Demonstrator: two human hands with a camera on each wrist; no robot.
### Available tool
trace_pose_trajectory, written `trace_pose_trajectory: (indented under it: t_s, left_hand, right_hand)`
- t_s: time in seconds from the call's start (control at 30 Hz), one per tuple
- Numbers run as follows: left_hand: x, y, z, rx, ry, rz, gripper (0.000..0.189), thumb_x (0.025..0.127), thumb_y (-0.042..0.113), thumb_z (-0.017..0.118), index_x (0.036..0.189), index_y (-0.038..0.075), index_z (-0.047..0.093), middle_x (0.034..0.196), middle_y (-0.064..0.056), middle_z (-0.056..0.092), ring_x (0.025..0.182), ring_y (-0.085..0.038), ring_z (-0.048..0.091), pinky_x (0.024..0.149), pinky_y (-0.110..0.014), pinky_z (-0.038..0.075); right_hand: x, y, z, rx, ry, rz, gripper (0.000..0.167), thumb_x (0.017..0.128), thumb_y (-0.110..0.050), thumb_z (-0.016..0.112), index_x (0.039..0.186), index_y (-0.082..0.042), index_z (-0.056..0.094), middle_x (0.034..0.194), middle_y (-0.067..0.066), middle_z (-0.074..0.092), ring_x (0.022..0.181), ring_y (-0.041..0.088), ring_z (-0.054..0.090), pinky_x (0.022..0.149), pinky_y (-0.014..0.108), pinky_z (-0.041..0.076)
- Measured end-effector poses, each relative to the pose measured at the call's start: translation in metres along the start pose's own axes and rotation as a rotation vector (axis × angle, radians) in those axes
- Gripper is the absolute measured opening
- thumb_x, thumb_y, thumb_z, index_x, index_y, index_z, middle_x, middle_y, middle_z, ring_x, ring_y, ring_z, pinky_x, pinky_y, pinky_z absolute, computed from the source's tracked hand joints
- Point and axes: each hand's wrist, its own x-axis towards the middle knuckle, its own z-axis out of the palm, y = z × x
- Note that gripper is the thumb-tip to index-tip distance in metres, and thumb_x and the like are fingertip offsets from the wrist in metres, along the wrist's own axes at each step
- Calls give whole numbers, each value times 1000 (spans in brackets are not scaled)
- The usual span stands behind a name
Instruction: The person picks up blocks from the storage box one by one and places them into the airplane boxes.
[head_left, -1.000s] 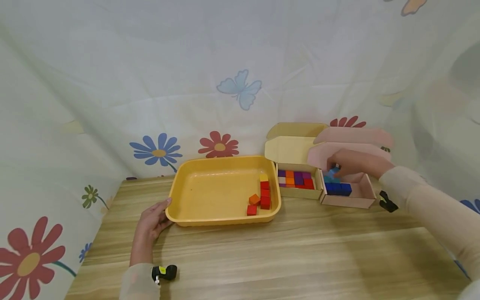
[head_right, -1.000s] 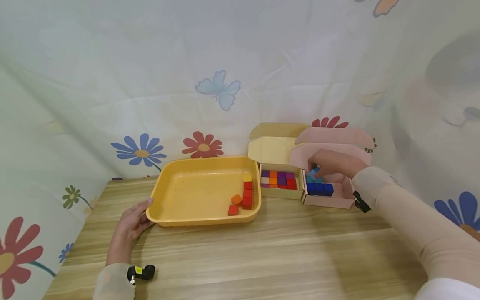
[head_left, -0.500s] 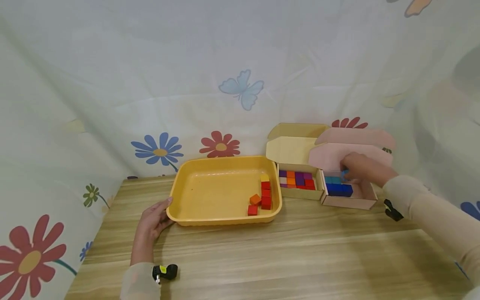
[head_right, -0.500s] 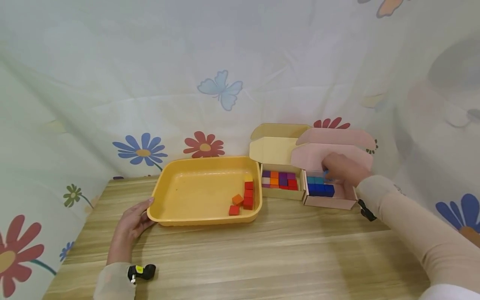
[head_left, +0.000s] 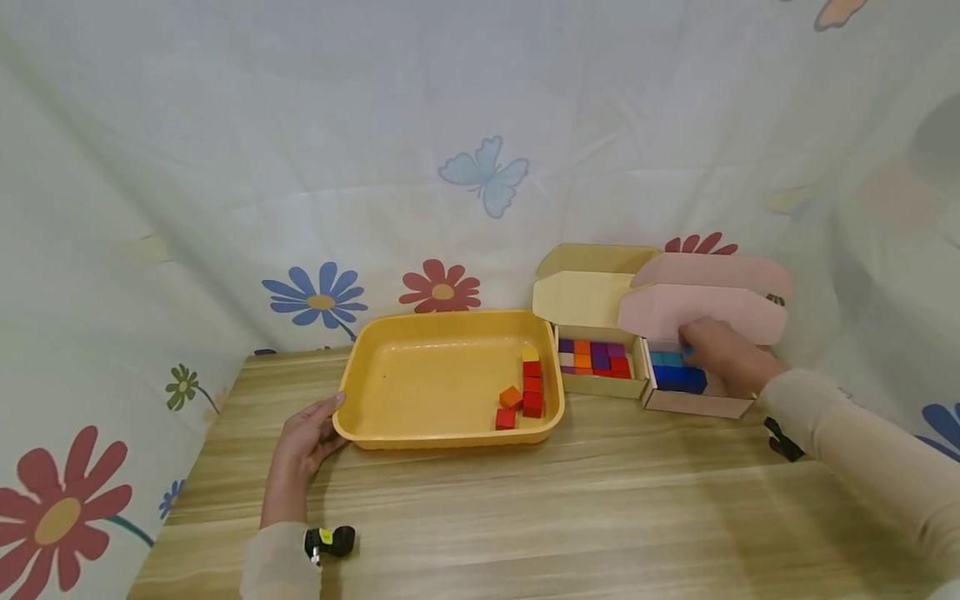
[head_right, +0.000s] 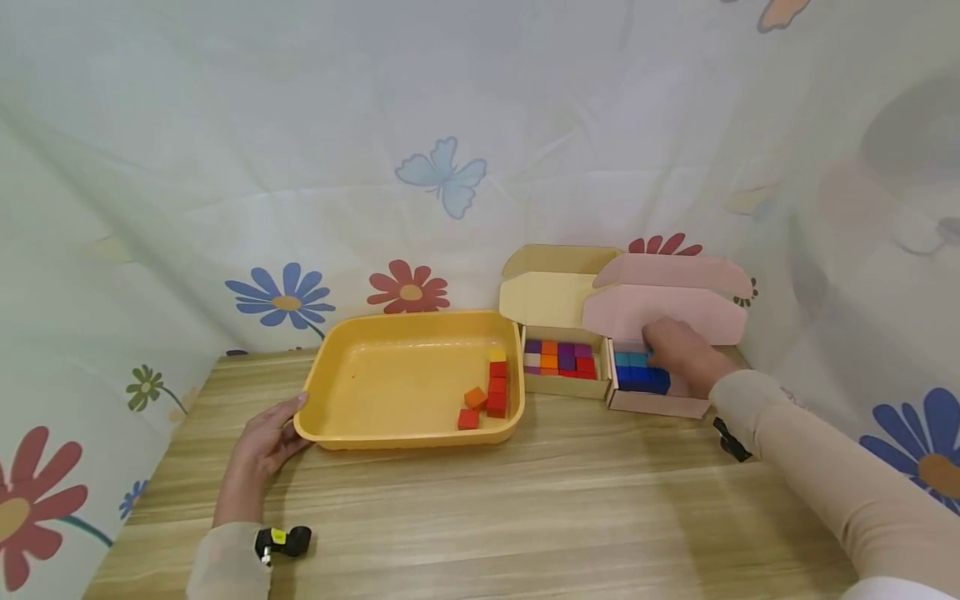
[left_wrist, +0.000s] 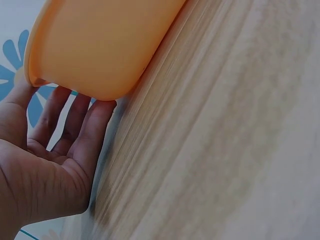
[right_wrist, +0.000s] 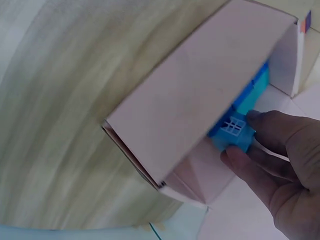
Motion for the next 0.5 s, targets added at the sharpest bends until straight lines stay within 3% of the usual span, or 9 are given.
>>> trace_pose_trajectory:
  t_s: [0.13, 0.37, 0.5]
  left_hand:
    - [0, -1, 0, 5, 4, -5, 21, 86, 38, 82, 99, 22, 78, 96, 7, 75, 92, -9, 71, 80, -33, 60]
    - [1, 0, 1, 6, 10, -10, 40, 87, 37, 82, 118, 14, 74, 98, 7, 75, 93, -9, 71, 82, -34, 60]
    - [1, 0, 1, 11, 16, -7, 32, 87, 38, 82, 110, 17, 75, 96, 7, 75, 92, -9, 71, 80, -33, 60]
  right_hand:
    - [-3, 1, 8, 4, 28, -3, 14, 91, -6, 74, 91, -2, 61, 83, 7, 59, 77, 25, 52, 71, 41, 47]
    - [-7, 5, 20, 4, 78, -25, 15, 90, -4, 72, 80, -1, 61, 74, 5, 57, 67, 21, 52, 62, 39, 48]
    - [-9, 8, 24, -31, 83, -41, 11, 90, -5, 72, 83, 1, 66, 77, 7, 65, 69, 21, 58, 67, 45, 54]
